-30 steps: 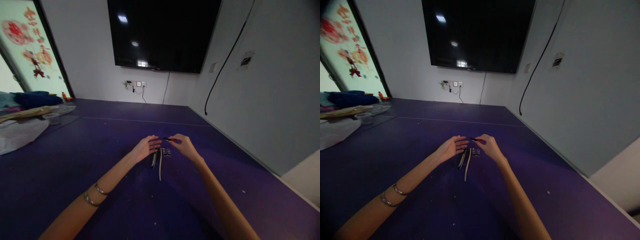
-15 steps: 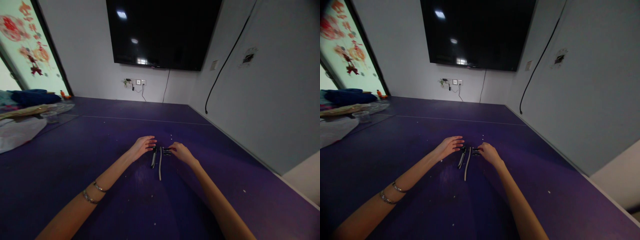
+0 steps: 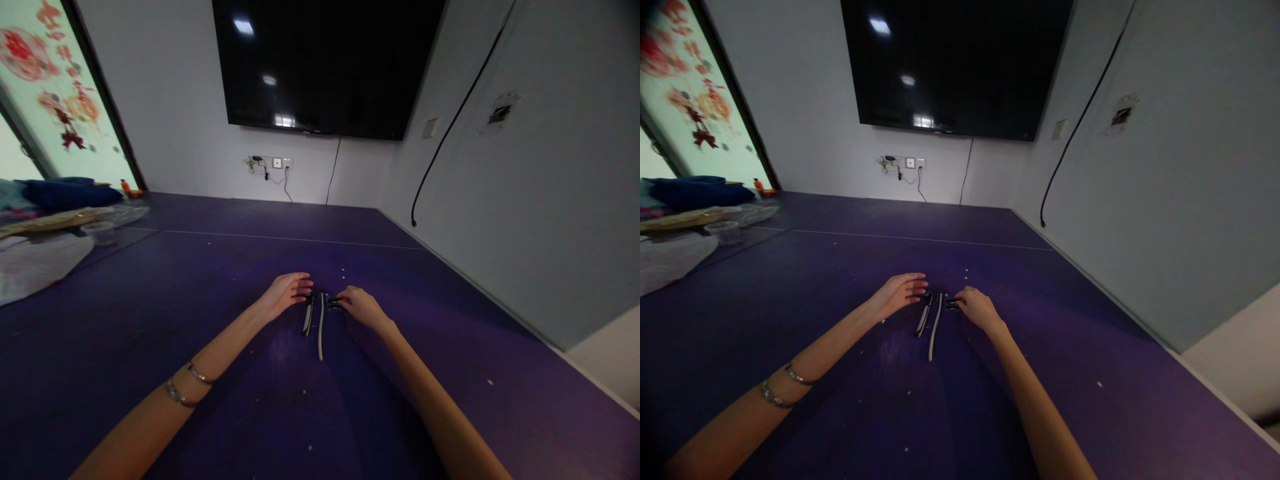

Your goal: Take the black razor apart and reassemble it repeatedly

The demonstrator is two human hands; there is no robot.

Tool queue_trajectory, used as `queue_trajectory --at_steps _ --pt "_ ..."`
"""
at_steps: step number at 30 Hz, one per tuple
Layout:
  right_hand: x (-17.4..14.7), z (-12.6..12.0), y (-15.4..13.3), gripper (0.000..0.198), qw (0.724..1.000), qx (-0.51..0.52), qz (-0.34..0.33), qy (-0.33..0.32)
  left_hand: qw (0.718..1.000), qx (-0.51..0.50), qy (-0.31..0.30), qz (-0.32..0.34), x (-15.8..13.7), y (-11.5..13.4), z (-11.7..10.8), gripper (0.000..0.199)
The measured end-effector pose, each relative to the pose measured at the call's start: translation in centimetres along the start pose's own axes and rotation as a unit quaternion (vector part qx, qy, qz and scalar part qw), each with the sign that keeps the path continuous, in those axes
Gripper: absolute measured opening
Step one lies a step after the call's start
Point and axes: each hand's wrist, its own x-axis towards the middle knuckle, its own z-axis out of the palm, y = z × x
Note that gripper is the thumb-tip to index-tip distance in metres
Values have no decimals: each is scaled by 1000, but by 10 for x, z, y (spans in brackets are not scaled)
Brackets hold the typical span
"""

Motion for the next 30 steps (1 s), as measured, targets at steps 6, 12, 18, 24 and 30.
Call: queue_trajectory --at_steps 6,12,18,24,30 --pt "0 1 -1 25 1000 -1 6 0 1000 0 3 -5 -1 0 0 18" --pt "0 3 -1 26 1000 8 13 -5 1000 -1 -2 -4 -1 -1 -1 18" --pt "0 4 2 26 1000 24 11 -2 1000 15 0 3 0 -3 -1 18" --pt "0 3 3 24 999 39 14 0 998 56 2 14 -5 -6 4 18" --pt "2 3 7 23 998 57 -26 -3 998 55 4 6 -9 -5 7 16"
